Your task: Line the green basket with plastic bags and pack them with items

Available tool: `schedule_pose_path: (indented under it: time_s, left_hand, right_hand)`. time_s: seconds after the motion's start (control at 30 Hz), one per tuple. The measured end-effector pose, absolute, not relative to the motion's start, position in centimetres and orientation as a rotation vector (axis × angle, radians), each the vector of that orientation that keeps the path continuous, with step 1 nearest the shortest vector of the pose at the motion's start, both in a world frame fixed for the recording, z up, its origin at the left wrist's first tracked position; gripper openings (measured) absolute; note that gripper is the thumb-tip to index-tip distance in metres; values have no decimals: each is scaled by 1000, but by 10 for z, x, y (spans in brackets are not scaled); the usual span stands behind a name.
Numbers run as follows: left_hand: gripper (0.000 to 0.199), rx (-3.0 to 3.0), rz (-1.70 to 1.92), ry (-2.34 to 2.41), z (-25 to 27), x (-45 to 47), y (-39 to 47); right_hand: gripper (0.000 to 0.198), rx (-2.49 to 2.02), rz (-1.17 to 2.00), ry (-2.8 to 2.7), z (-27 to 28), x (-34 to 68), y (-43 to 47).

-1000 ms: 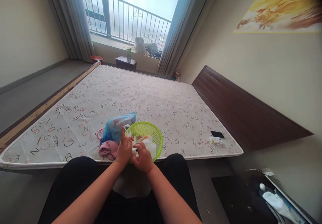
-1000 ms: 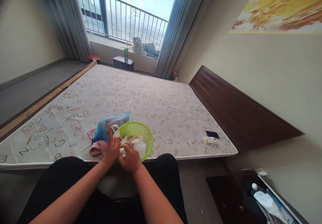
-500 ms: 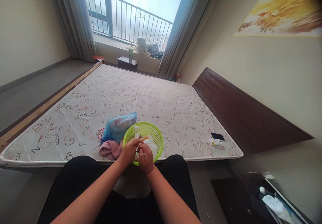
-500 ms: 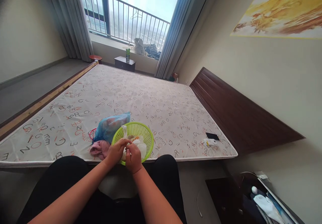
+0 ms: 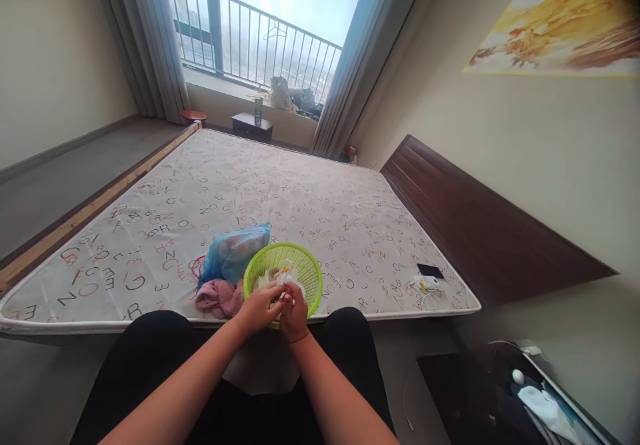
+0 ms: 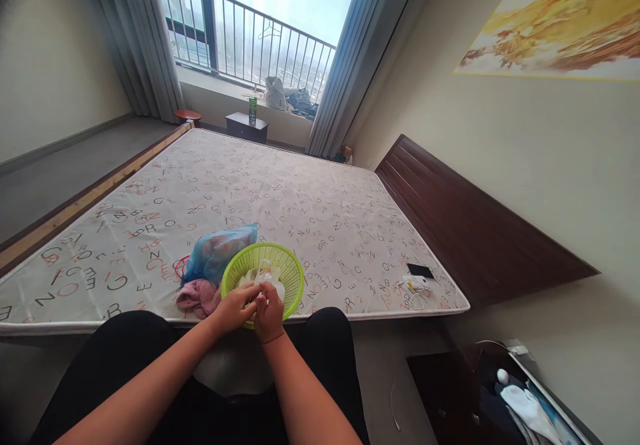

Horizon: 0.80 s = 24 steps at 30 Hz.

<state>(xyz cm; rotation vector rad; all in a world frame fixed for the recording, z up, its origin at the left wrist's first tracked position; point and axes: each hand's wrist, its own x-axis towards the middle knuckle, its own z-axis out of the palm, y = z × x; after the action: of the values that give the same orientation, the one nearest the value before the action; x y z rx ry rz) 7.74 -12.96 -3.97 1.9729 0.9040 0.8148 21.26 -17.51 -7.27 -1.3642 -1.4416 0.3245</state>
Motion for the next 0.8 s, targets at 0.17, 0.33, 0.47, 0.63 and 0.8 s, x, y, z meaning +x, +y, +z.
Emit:
schedule_pose_path:
  time_s: [0.17,0.33,0.47,0.63,0.8]
  left_hand:
    - [29,1922,829,854,-34,76,-130]
    - [31,1939,824,860,-33,75,-131]
    - [33,1972,815,856,-35,75,-131]
    - [36,1989,811,874,-38,74,-131]
    - [34,1989,823,909,-42,73,-130]
  right_hand:
    - [51,-1353,388,-1393,-71,213,-174]
    - [48,-1322,454,-1343,-68,212,-174]
    - [51,-1361,459,-1327,-67,212,-175]
    - [52,-1429,398,-1268,-67,212,-174]
    - [52,-1423,356,-1283,-56,213,-173]
